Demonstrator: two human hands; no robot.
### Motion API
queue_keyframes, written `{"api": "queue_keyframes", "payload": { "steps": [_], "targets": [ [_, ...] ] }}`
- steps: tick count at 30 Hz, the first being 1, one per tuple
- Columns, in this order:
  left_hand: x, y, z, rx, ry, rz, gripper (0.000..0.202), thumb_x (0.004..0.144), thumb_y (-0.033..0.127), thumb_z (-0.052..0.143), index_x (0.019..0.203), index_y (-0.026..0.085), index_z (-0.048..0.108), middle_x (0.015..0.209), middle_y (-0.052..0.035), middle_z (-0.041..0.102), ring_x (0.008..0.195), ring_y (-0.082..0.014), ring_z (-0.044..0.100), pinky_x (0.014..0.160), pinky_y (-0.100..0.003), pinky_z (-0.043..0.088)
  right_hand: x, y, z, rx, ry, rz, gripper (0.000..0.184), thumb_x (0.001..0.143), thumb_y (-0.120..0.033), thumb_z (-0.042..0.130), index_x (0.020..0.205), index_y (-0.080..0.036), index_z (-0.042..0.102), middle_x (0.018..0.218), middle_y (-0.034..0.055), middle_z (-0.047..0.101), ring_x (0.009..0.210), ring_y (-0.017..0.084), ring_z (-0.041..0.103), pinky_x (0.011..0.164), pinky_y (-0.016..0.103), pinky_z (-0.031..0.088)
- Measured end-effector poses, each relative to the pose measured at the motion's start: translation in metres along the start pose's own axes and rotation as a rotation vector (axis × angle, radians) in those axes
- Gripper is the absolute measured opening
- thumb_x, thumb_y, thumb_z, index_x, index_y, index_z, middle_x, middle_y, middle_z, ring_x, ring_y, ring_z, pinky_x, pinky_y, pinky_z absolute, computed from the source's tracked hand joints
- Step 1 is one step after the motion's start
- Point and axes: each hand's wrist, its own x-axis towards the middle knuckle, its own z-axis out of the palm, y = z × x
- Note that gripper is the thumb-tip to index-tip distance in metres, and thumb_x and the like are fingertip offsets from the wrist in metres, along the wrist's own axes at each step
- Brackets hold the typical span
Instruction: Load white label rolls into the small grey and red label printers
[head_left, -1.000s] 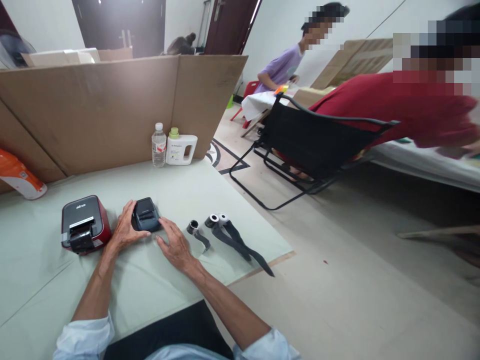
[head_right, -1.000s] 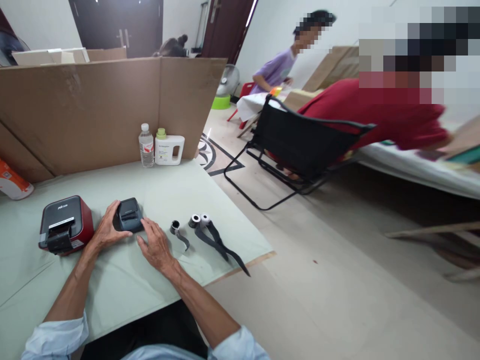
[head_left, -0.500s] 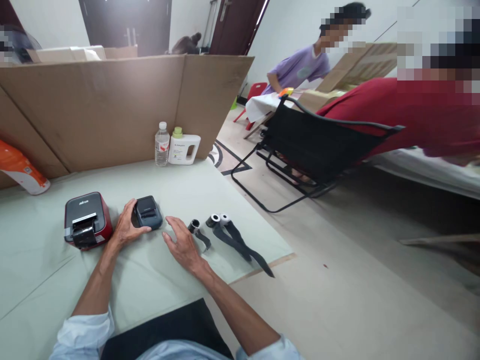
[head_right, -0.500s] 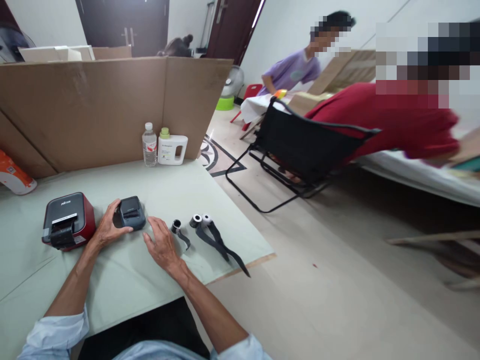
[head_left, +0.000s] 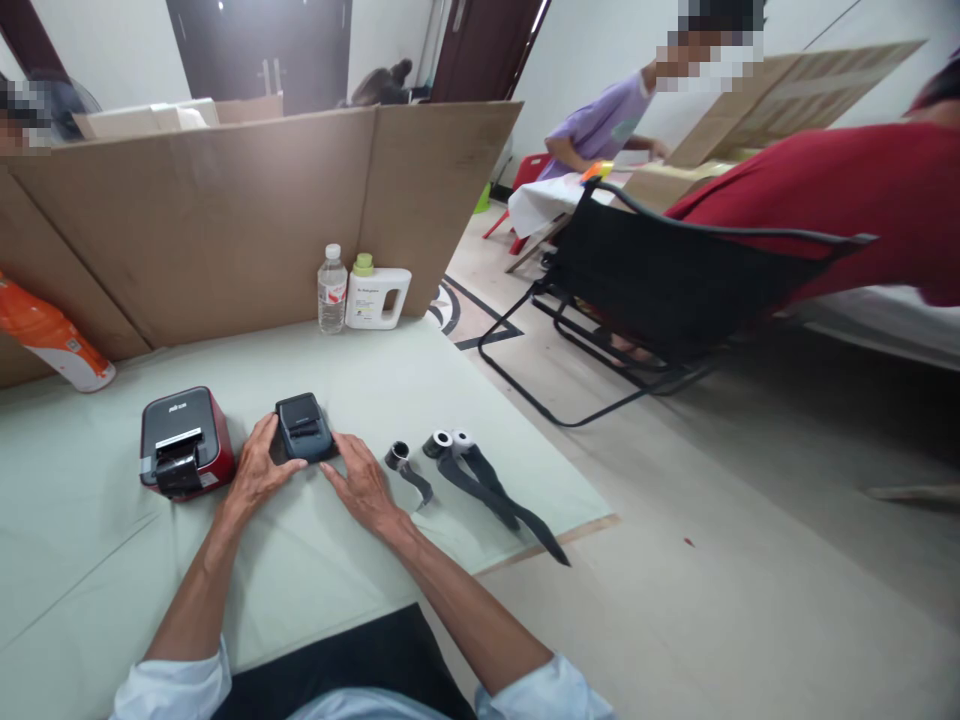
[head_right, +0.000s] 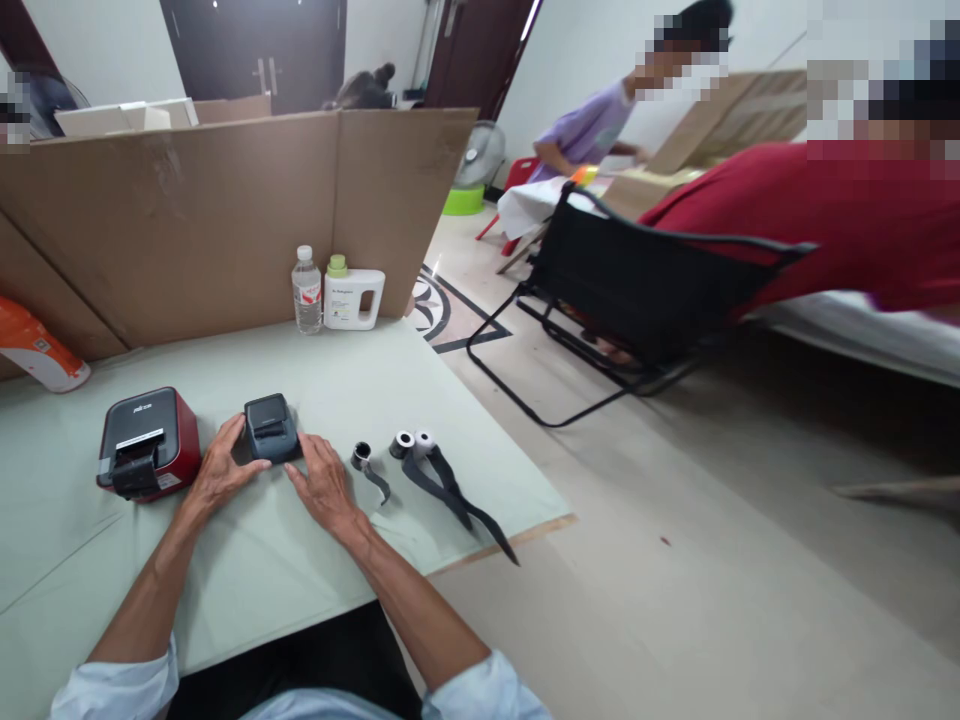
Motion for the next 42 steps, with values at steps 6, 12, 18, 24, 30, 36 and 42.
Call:
{"api": "queue_keyframes", "payload": {
  "steps": [6, 12, 18, 24, 30, 36, 42],
  "targets": [
    [-0.002, -0.003, 0.001, -0.005, 0.014, -0.001, 0.085, 0.079, 0.052, 0.083, 0.151, 0.017, 0.053, 0.158, -0.0203, 0.052, 0.146, -0.0392, 0.051, 0.123, -0.058, 0.042, 0.000, 0.002, -0.001, 0.039, -0.005, -0.005, 0.050, 0.101, -0.030, 0.059, 0.150, -0.021, 0.053, 0.132, 0.0161, 0.067, 0.123, 0.031, 0.063, 0.107, 0.051, 0.056],
    [-0.005, -0.007, 0.001, -0.017, 0.027, 0.005, 0.077, 0.078, 0.054, 0.084, 0.144, 0.021, 0.062, 0.151, -0.0178, 0.059, 0.141, -0.0382, 0.056, 0.120, -0.058, 0.045, -0.001, 0.001, -0.001, 0.031, 0.005, 0.000, 0.045, 0.102, -0.029, 0.058, 0.146, -0.020, 0.057, 0.130, 0.0163, 0.068, 0.120, 0.031, 0.064, 0.105, 0.050, 0.056],
    [-0.007, -0.009, 0.002, 0.013, 0.035, -0.026, 0.076, 0.076, 0.062, 0.084, 0.138, 0.021, 0.067, 0.146, -0.0180, 0.064, 0.138, -0.0399, 0.059, 0.118, -0.060, 0.047, -0.001, 0.002, 0.002, 0.010, 0.045, 0.022, 0.040, 0.102, -0.026, 0.057, 0.140, -0.019, 0.061, 0.127, 0.0158, 0.069, 0.118, 0.031, 0.065, 0.104, 0.050, 0.056],
    [-0.008, -0.007, 0.002, 0.034, 0.035, -0.032, 0.075, 0.077, 0.061, 0.084, 0.137, 0.020, 0.068, 0.145, -0.0187, 0.064, 0.138, -0.0402, 0.058, 0.119, -0.060, 0.047, -0.001, 0.003, 0.000, 0.011, 0.030, 0.005, 0.038, 0.102, -0.026, 0.057, 0.139, -0.021, 0.062, 0.124, 0.0146, 0.070, 0.115, 0.030, 0.065, 0.102, 0.048, 0.057],
    [-0.007, -0.008, 0.003, 0.007, 0.056, -0.025, 0.077, 0.075, 0.060, 0.085, 0.139, 0.020, 0.066, 0.147, -0.0180, 0.063, 0.138, -0.0392, 0.059, 0.119, -0.058, 0.046, 0.001, 0.003, -0.002, 0.047, 0.010, 0.015, 0.037, 0.102, -0.029, 0.057, 0.139, -0.021, 0.062, 0.122, 0.0142, 0.070, 0.114, 0.030, 0.065, 0.101, 0.049, 0.056],
    [-0.002, -0.002, -0.002, -0.070, 0.046, -0.063, 0.061, 0.086, 0.058, 0.075, 0.132, 0.019, 0.070, 0.143, -0.0170, 0.066, 0.136, -0.0360, 0.061, 0.119, -0.056, 0.046, 0.009, -0.001, -0.008, 0.018, -0.084, -0.013, 0.052, 0.101, -0.042, 0.062, 0.147, -0.020, 0.052, 0.126, 0.0155, 0.066, 0.116, 0.032, 0.063, 0.102, 0.050, 0.055],
    [0.011, 0.008, -0.009, -0.049, 0.014, -0.132, 0.035, 0.096, 0.035, 0.057, 0.118, 0.015, 0.076, 0.127, -0.0155, 0.074, 0.120, -0.0312, 0.069, 0.111, -0.047, 0.052, 0.018, 0.000, 0.007, -0.069, -0.078, -0.006, 0.076, 0.097, -0.053, 0.066, 0.156, -0.014, 0.041, 0.131, 0.0205, 0.063, 0.120, 0.036, 0.061, 0.102, 0.054, 0.055]
  ]
}}
